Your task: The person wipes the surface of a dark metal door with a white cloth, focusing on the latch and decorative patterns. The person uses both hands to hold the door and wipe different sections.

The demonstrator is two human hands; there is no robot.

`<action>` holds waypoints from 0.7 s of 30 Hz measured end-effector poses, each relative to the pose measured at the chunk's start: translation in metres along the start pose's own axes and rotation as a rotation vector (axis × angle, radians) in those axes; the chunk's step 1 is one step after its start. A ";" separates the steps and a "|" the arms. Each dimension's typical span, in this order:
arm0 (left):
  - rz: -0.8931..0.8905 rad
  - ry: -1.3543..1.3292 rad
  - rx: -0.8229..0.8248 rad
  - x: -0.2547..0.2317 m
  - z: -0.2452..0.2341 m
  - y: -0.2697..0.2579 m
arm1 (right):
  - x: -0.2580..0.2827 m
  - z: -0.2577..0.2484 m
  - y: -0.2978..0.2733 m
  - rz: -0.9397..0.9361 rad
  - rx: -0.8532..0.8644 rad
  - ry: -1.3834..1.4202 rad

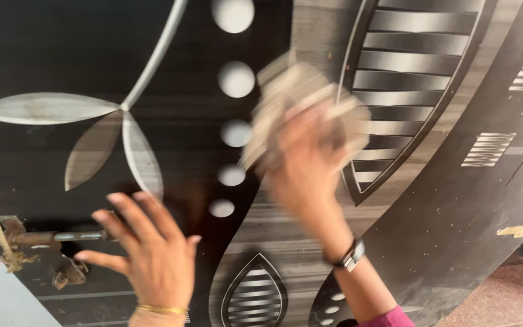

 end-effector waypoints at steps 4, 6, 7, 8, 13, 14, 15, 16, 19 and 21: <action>0.164 0.010 0.050 -0.037 0.011 -0.016 | 0.090 0.026 -0.069 -0.578 0.187 0.383; 0.199 -0.049 0.070 -0.044 0.025 -0.016 | 0.069 0.028 -0.084 -0.585 0.022 0.305; 0.217 -0.174 0.026 -0.041 0.028 -0.015 | 0.047 0.033 -0.086 -0.499 0.111 0.263; 0.231 -0.293 -0.031 -0.039 0.029 -0.011 | 0.011 0.041 -0.077 -0.389 0.257 0.315; 0.245 -0.315 -0.089 -0.039 0.039 -0.013 | -0.148 -0.025 -0.078 0.489 -0.483 -0.041; 0.242 -0.315 -0.081 -0.040 0.039 -0.012 | -0.145 -0.020 -0.077 0.459 -0.474 -0.014; 0.241 -0.301 -0.074 -0.039 0.037 -0.010 | -0.141 -0.016 -0.077 0.428 -0.465 0.013; 0.240 -0.293 -0.059 -0.040 0.036 -0.010 | -0.135 -0.015 -0.079 0.396 -0.449 0.034; 0.225 -0.234 0.032 -0.041 0.035 -0.010 | -0.065 0.011 -0.085 0.079 -0.106 -0.011; 0.207 -0.129 0.105 -0.042 0.036 -0.006 | 0.002 0.036 -0.081 -0.253 0.154 0.087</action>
Point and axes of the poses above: each hand's wrist, its own y-axis towards the middle knuckle, its own z-axis out of the palm, x = y × z, the point moved 4 cm from there along y, towards the middle knuckle, and after that the axes turned 7 degrees about -z, right-handed, at the moved point
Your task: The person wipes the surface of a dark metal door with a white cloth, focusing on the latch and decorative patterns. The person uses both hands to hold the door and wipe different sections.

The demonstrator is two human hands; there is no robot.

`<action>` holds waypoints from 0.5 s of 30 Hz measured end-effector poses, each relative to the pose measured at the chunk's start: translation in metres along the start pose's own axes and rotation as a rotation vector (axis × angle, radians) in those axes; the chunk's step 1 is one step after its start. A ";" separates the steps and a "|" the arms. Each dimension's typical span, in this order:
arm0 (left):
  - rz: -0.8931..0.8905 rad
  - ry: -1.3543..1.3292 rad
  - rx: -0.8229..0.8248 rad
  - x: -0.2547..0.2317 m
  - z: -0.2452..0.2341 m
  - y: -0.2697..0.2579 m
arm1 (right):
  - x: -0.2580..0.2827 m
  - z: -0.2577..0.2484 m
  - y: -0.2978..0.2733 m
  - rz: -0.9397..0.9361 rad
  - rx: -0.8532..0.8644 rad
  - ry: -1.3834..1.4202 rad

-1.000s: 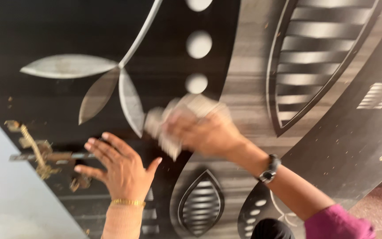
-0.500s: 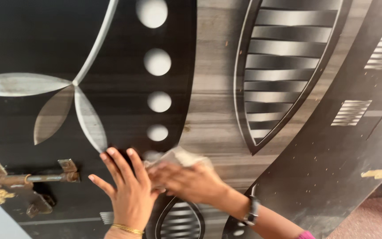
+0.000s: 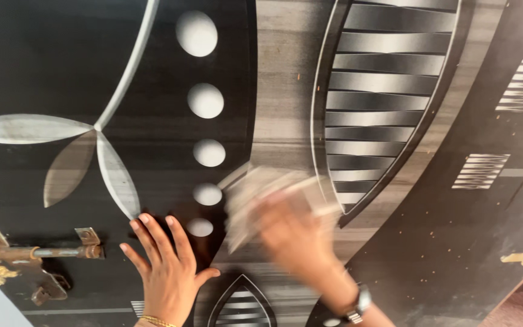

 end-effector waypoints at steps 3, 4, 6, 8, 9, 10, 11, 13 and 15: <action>-0.020 0.093 0.046 0.002 0.002 -0.002 | 0.048 -0.012 0.004 -0.350 -0.143 0.197; -0.007 0.027 -0.006 0.001 0.000 -0.002 | 0.041 -0.020 0.006 -0.333 -0.203 0.140; 0.012 -0.051 -0.059 0.002 -0.005 -0.002 | 0.013 -0.034 0.018 -0.296 -0.327 0.025; 0.016 -0.089 -0.064 0.000 -0.007 -0.002 | -0.035 -0.039 0.028 -0.126 -0.144 -0.100; 0.020 -0.093 -0.068 -0.002 -0.008 -0.003 | -0.066 -0.047 0.026 0.189 -0.195 -0.215; 0.023 -0.098 -0.072 -0.005 -0.009 -0.003 | -0.093 -0.068 0.009 0.316 -0.501 -0.057; 0.030 -0.104 -0.082 -0.006 -0.011 -0.001 | -0.113 -0.079 -0.002 0.480 -0.596 -0.071; 0.020 -0.066 -0.045 -0.007 -0.012 0.001 | -0.124 -0.082 -0.013 0.696 -0.733 -0.048; 0.006 -0.034 -0.012 -0.009 -0.015 0.001 | -0.120 -0.081 -0.014 0.805 -0.822 0.025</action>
Point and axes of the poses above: each hand's wrist, its own y-axis towards the middle knuckle, its own z-axis out of the palm, x = y × z, the point moved 4 cm from there along y, towards the middle knuckle, and after that the axes turned 7 degrees about -z, right-handed, at the moved point
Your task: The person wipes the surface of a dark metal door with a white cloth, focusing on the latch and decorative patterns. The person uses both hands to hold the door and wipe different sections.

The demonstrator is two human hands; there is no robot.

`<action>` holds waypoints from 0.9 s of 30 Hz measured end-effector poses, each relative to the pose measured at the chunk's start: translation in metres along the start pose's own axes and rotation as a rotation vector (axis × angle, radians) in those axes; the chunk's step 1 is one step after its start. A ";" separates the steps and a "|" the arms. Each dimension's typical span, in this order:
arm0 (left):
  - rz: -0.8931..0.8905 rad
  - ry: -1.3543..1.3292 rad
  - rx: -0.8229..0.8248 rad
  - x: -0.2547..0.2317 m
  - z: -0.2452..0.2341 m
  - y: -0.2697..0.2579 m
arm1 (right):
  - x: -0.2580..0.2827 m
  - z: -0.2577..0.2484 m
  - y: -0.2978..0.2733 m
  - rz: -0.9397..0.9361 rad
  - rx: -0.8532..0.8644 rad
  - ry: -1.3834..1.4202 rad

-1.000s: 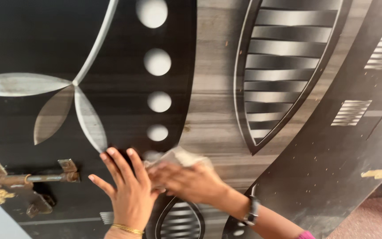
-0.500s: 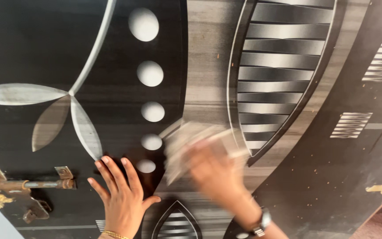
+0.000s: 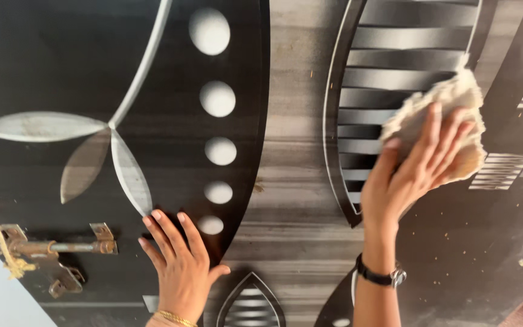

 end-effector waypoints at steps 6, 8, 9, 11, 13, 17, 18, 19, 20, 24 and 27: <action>-0.047 0.093 0.062 -0.010 -0.010 -0.003 | 0.099 0.028 -0.055 -0.604 0.543 0.187; -0.073 0.120 0.079 -0.010 -0.016 -0.004 | 0.133 0.022 -0.074 -0.838 0.586 0.287; -0.077 0.126 0.089 -0.010 -0.020 -0.005 | 0.142 0.015 -0.077 -0.880 0.543 0.313; -0.085 0.136 0.095 -0.011 -0.027 -0.005 | 0.137 0.021 -0.057 -0.760 0.523 0.315; -0.061 0.143 0.088 -0.008 -0.030 -0.010 | 0.121 0.021 -0.042 -0.630 0.502 0.256; -0.022 0.108 0.187 -0.010 -0.037 -0.024 | 0.071 0.008 -0.004 -0.329 0.255 0.123; -0.016 0.117 0.218 -0.011 -0.039 -0.027 | 0.063 0.005 -0.001 -0.247 0.202 0.117; -0.010 0.126 0.248 -0.011 -0.041 -0.031 | 0.058 0.003 -0.001 -0.165 0.148 0.111; -0.006 0.133 0.278 -0.012 -0.042 -0.035 | 0.060 0.004 -0.001 -0.187 0.148 0.113; 0.025 0.151 0.196 -0.008 -0.054 -0.046 | 0.077 0.006 -0.016 -0.301 0.283 0.167; 0.044 0.146 0.107 -0.008 -0.062 -0.052 | 0.110 0.018 -0.049 -0.505 0.609 0.223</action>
Point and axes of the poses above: each hand's wrist, its own y-axis towards the middle knuckle, its own z-axis out of the palm, x = y × z, the point moved 4 cm from there along y, towards the middle knuckle, and after that the axes turned 7 degrees about -z, right-handed, at the moved point
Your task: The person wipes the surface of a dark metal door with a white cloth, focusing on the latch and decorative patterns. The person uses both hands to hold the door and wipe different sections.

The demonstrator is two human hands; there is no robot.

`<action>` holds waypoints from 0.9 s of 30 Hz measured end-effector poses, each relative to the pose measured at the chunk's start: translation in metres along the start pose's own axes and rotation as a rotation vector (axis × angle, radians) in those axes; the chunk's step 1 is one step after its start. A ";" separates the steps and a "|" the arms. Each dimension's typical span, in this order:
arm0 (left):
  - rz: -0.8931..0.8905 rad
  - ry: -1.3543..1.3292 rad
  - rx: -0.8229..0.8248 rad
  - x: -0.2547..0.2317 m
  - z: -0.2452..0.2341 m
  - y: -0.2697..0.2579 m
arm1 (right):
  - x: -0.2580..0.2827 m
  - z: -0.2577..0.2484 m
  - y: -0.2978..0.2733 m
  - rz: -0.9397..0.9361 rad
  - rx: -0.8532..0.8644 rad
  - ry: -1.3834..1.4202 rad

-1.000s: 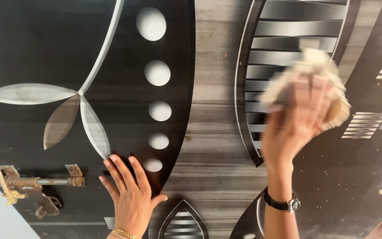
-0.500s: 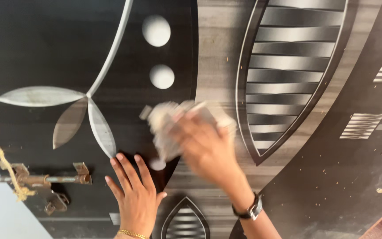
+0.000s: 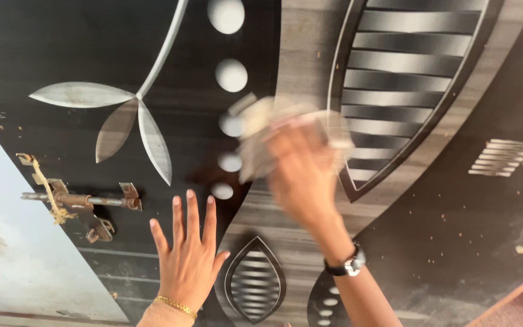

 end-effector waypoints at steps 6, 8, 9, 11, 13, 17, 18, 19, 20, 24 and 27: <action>-0.004 -0.102 -0.039 -0.006 0.001 0.002 | 0.033 0.009 0.011 -0.260 0.025 0.032; 0.028 -0.215 -0.188 -0.008 0.002 0.013 | 0.003 -0.001 0.019 -0.066 -0.002 -0.040; 0.017 -0.164 -0.124 -0.008 0.011 0.020 | -0.019 -0.012 0.017 0.023 -0.097 -0.041; -0.015 -0.070 0.015 -0.009 0.036 0.027 | -0.069 -0.043 0.000 0.214 -0.277 -0.171; 0.016 -0.022 -0.066 -0.005 0.056 0.028 | -0.095 -0.058 -0.020 0.355 -0.420 -0.248; 0.091 -0.188 -0.277 0.001 0.090 0.033 | -0.092 -0.049 -0.036 0.355 -0.400 -0.300; 0.107 -0.227 -0.329 0.003 0.096 0.033 | -0.070 -0.036 -0.034 0.218 -0.375 -0.221; 0.119 -0.269 -0.378 0.003 0.102 0.032 | -0.044 -0.023 -0.035 0.051 -0.236 -0.147; 0.130 -0.312 -0.426 0.004 0.106 0.031 | -0.022 0.015 -0.030 0.084 0.297 -0.191; 0.043 -0.094 -0.282 0.019 0.121 0.040 | 0.039 0.010 -0.029 -0.502 0.072 0.085; 0.140 -0.283 -0.540 0.038 0.106 0.038 | -0.017 -0.006 -0.032 -0.362 0.096 -0.199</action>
Point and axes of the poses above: each hand's wrist, its own y-axis towards the middle knuckle, its own z-axis out of the palm, x = y × z, the point moved 4 cm from there along y, towards the middle knuckle, and after that the axes turned 7 degrees about -z, right-handed, at the moved point
